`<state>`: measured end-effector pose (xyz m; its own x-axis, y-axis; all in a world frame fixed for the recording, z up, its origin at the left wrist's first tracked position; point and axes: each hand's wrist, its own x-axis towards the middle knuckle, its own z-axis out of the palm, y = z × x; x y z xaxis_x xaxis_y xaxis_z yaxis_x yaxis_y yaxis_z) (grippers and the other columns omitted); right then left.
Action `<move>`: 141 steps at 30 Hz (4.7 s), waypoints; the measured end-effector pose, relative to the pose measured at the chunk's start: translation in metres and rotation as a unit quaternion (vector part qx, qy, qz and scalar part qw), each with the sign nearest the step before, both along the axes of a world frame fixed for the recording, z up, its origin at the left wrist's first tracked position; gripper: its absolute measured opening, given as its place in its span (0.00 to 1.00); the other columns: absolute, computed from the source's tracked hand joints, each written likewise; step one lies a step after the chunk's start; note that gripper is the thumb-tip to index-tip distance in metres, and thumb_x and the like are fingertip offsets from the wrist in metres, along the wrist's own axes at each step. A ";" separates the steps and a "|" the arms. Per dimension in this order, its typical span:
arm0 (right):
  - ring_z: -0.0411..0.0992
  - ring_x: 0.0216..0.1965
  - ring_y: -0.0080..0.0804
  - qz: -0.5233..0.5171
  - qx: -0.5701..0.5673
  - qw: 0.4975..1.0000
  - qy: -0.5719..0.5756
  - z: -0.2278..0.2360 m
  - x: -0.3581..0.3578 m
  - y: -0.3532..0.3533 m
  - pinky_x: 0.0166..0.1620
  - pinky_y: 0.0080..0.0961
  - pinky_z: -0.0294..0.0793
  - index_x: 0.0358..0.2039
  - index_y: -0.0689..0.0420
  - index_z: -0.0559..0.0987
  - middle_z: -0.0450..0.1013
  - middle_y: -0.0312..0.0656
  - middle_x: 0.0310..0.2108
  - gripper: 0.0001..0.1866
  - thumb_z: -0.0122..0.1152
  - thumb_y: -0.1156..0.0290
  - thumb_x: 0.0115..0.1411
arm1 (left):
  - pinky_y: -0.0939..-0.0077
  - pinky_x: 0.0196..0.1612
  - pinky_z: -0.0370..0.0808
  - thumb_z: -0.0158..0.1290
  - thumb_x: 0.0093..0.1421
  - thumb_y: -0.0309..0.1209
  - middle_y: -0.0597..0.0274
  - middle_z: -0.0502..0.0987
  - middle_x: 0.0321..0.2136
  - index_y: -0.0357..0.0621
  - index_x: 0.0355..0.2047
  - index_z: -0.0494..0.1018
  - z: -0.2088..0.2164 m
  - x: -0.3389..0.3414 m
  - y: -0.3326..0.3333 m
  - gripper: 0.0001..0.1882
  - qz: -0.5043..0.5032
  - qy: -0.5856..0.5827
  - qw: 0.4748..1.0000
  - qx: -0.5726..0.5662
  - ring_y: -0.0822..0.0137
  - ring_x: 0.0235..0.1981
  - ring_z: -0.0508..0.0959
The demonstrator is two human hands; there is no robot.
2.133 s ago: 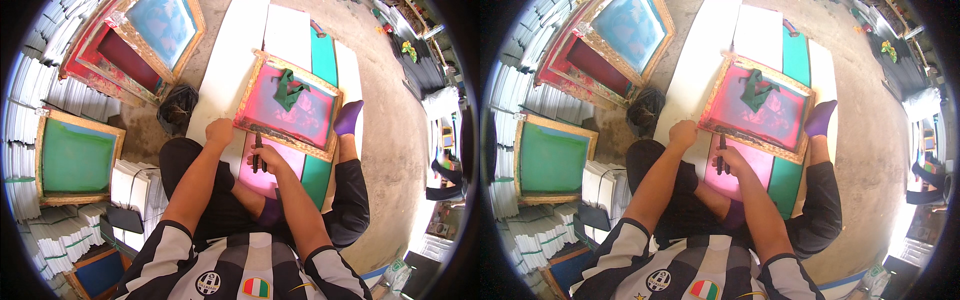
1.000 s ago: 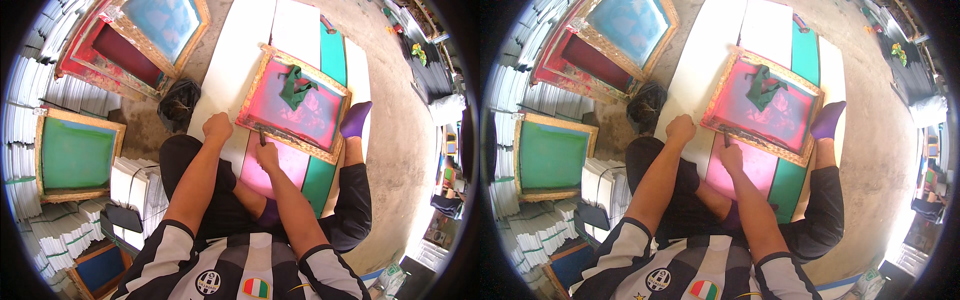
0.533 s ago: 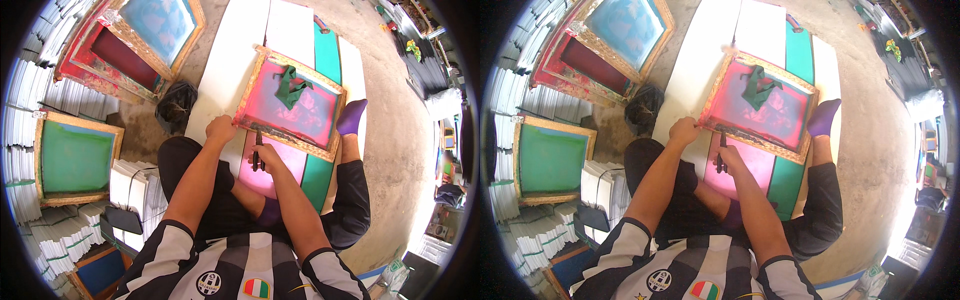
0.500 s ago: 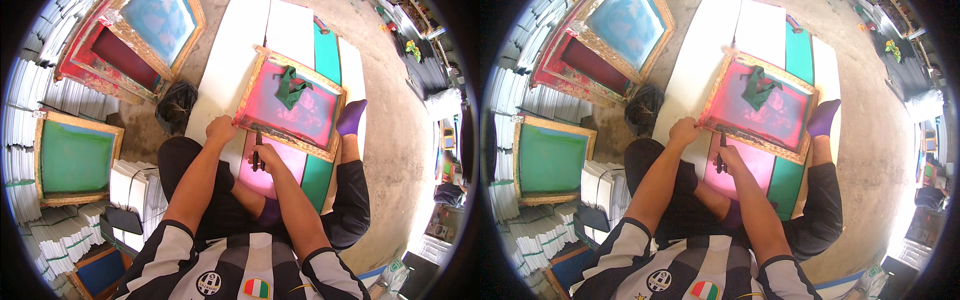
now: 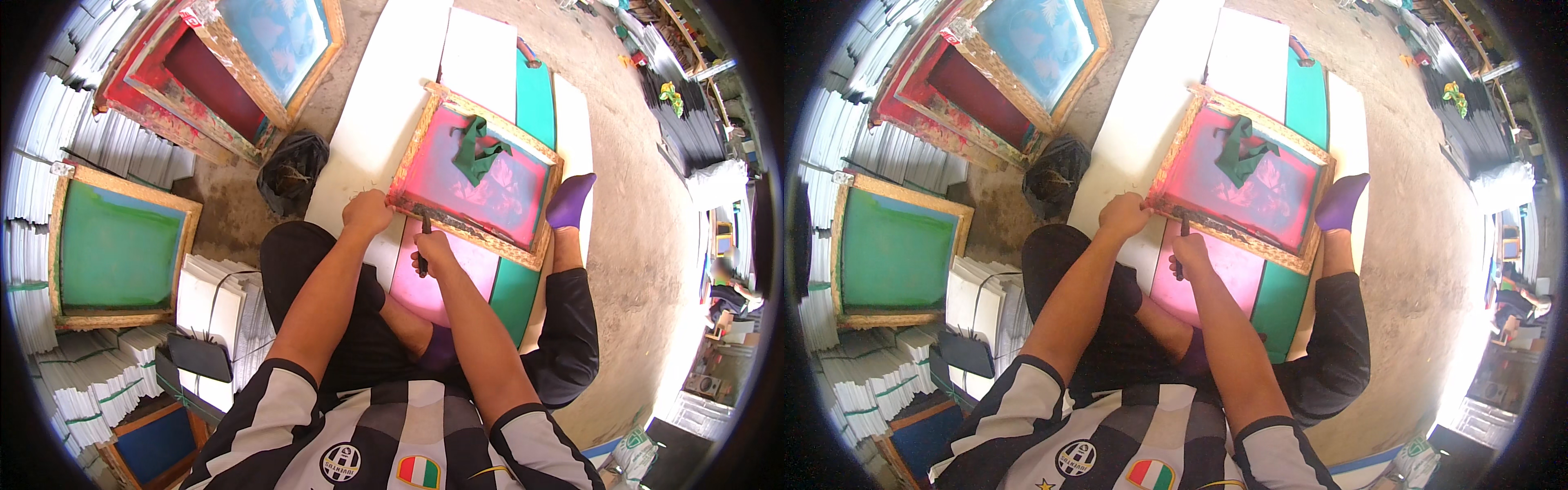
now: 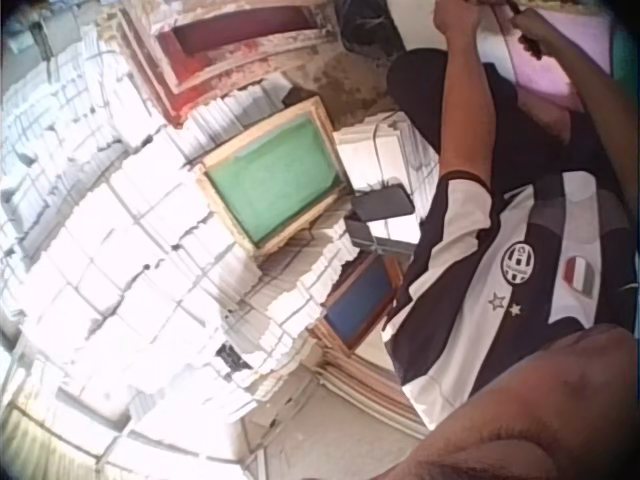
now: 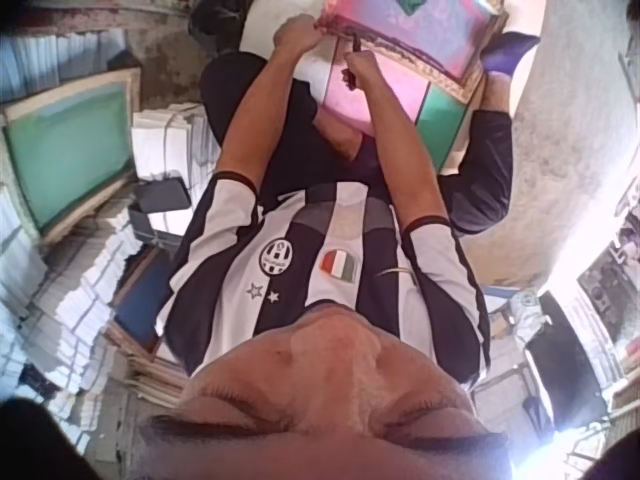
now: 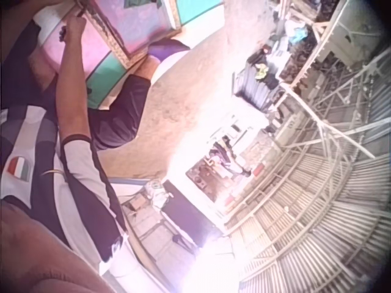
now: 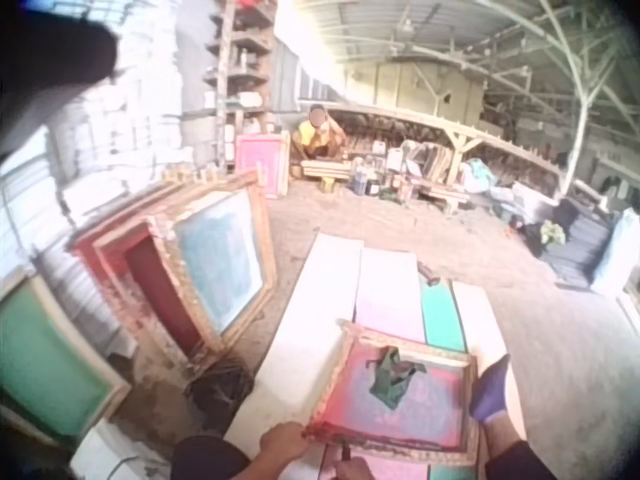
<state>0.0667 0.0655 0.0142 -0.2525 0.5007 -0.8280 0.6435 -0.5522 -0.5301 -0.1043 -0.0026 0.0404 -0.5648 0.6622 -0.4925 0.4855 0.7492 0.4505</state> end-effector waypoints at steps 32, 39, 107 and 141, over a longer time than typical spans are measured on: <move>0.79 0.38 0.40 0.030 -0.195 0.938 0.286 0.019 0.034 -0.015 0.37 0.36 0.80 0.60 0.65 0.66 0.76 0.50 0.40 0.24 0.53 0.69 0.66 | 0.53 0.37 0.73 0.52 0.66 0.39 0.44 0.78 0.30 0.40 0.35 0.74 -0.045 0.021 0.000 0.14 -0.104 -0.088 0.949 0.284 0.42 0.35 0.78; 0.79 0.43 0.40 0.070 -0.195 0.951 0.230 0.023 0.027 -0.006 0.38 0.38 0.81 0.65 0.61 0.63 0.76 0.52 0.45 0.27 0.53 0.68 0.67 | 0.55 0.45 0.73 0.50 0.68 0.38 0.42 0.78 0.36 0.35 0.37 0.74 -0.025 0.015 0.002 0.16 -0.121 -0.095 0.970 0.189 0.43 0.40 0.78; 0.69 0.14 0.31 0.044 0.058 0.984 0.163 -0.014 0.034 -0.013 0.16 0.30 0.69 0.31 0.62 0.71 0.70 0.43 0.20 0.05 0.54 0.81 0.52 | 0.56 0.45 0.79 0.55 0.60 0.35 0.58 0.81 0.40 0.51 0.41 0.82 -0.005 0.012 0.001 0.11 -0.113 0.089 0.973 0.180 0.54 0.42 0.82; 0.79 0.34 0.51 0.106 -0.135 0.984 0.038 0.023 0.024 0.053 0.33 0.52 0.80 0.58 0.63 0.64 0.74 0.58 0.36 0.23 0.53 0.65 0.66 | 0.58 0.47 0.80 0.62 0.56 0.38 0.49 0.83 0.43 0.44 0.42 0.83 -0.003 -0.012 -0.002 0.16 0.001 0.085 0.992 -0.097 0.51 0.46 0.83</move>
<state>0.0905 0.1184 0.0375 -0.3942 0.1943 -0.8983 0.7239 -0.5366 -0.4337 -0.1164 -0.0042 0.0374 -0.6520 0.5629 -0.5079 0.5399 0.8151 0.2103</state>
